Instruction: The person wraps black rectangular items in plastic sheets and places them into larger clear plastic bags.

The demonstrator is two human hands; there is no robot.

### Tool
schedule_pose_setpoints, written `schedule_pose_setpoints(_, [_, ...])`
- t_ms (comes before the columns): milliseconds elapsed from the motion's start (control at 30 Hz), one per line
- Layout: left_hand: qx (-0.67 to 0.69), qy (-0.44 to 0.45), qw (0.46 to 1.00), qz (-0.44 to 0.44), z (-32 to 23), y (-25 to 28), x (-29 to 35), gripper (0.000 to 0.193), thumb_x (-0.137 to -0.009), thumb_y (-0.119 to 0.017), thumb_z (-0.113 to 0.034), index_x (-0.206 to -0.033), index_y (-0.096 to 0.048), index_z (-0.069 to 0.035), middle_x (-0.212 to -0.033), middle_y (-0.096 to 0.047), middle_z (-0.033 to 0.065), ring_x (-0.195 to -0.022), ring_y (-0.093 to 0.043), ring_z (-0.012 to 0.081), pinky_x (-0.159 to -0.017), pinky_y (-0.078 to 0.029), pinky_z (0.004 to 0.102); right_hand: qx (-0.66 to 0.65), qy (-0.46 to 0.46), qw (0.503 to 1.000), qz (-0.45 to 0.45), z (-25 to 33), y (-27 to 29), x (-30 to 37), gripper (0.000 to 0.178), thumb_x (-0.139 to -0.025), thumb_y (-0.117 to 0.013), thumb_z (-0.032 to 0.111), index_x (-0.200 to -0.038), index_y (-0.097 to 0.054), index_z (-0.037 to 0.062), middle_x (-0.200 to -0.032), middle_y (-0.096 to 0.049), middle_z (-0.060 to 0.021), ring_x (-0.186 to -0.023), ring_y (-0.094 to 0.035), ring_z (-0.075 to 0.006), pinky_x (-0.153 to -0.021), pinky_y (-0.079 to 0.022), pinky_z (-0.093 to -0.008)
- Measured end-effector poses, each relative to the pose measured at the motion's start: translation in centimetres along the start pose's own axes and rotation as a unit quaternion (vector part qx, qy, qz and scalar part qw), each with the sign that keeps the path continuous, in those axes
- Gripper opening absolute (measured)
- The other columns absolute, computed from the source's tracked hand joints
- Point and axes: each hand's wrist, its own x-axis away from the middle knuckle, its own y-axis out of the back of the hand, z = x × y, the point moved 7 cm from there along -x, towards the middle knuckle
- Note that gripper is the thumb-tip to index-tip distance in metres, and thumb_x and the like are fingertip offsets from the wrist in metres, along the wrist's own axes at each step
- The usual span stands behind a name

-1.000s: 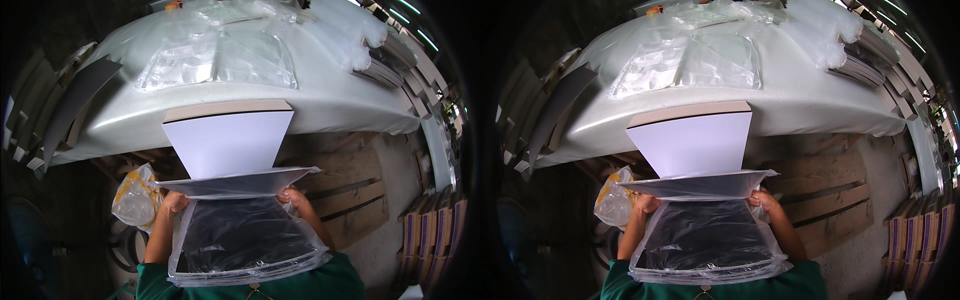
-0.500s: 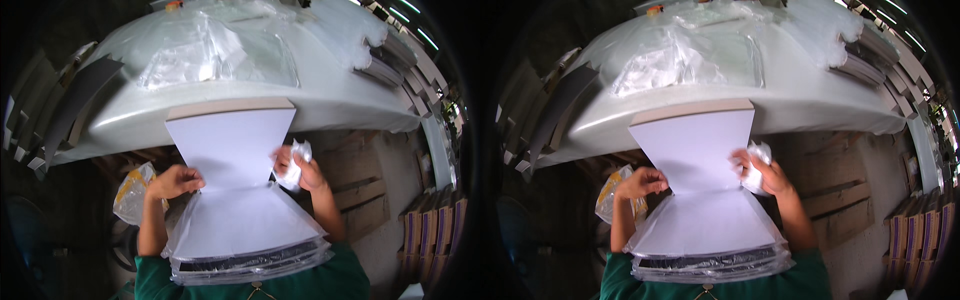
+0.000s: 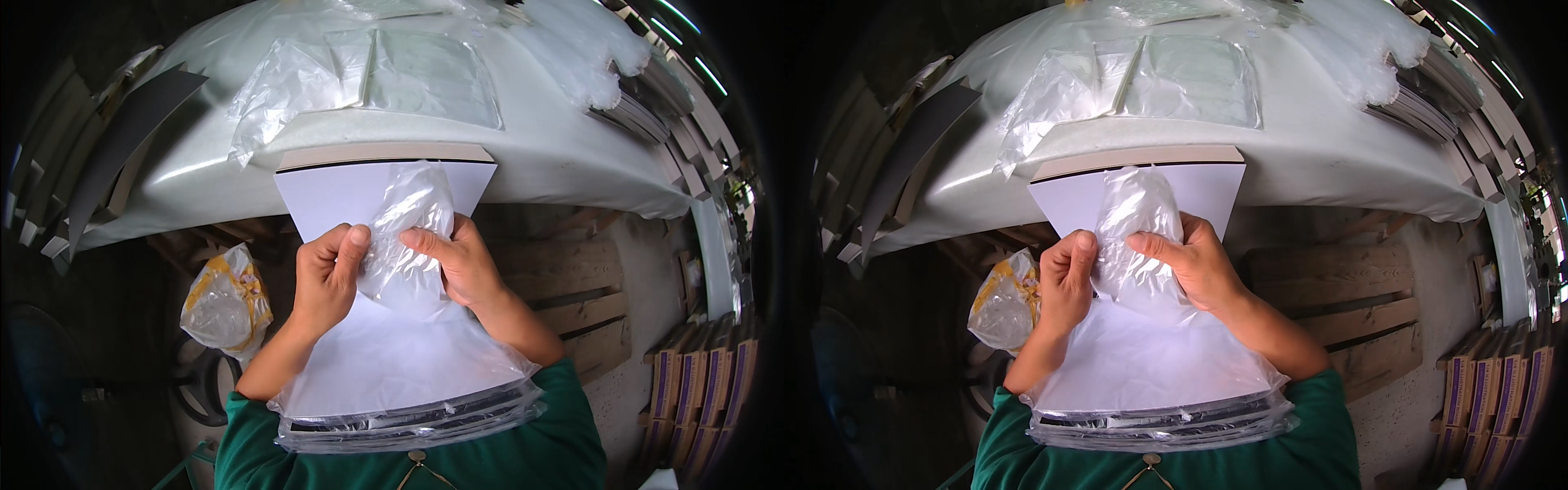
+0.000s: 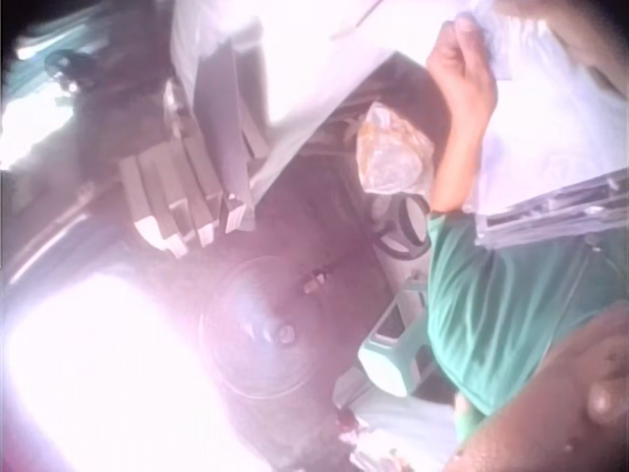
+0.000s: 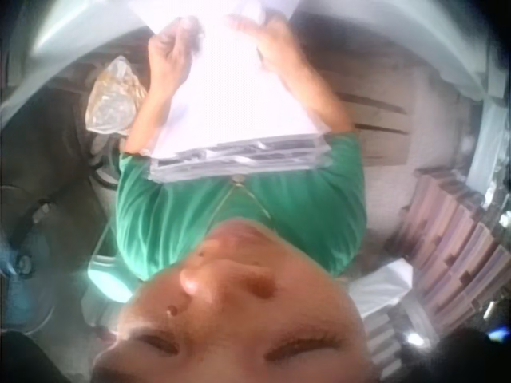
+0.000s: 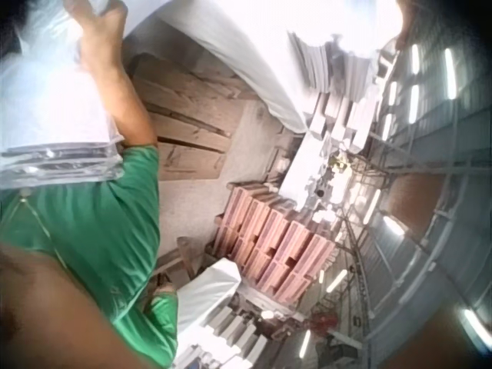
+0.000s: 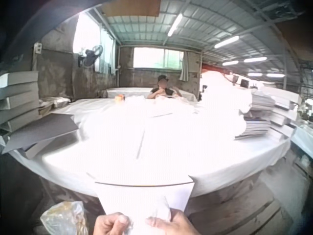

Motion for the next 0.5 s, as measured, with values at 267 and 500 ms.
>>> schedule_pose_setpoints(267, [-0.007, 0.039, 0.999, -0.013, 1.5, 0.3, 0.0, 0.014, -0.082, -0.06, -0.011, -0.082, -0.06, 0.002, -0.073, -0.06, 0.0018, -0.067, -0.051, 0.006, -0.063, -0.042, 0.0196, -0.065, -0.053, 0.996, -0.002, -1.6, 0.2, -0.3, 0.027, -0.079, -0.063, 0.016, -0.1, -0.053, 0.0032, -0.093, -0.056, -0.0042, -0.085, -0.055, -0.0118, -0.074, -0.044, -0.0248])
schedule_pose_setpoints(500, [-0.102, -0.044, 0.993, 0.032, 0.5, -0.6, 0.1, 0.013, -0.079, -0.063, -0.011, -0.077, -0.057, 0.001, -0.073, -0.059, 0.0019, -0.068, -0.049, 0.0073, -0.066, -0.039, 0.0209, -0.074, -0.017, 0.997, -0.028, -1.9, 0.5, -0.5, 0.023, -0.079, -0.064, 0.019, -0.093, -0.053, 0.0043, -0.086, -0.054, -0.0016, -0.078, -0.053, -0.0104, -0.07, -0.043, -0.0248])
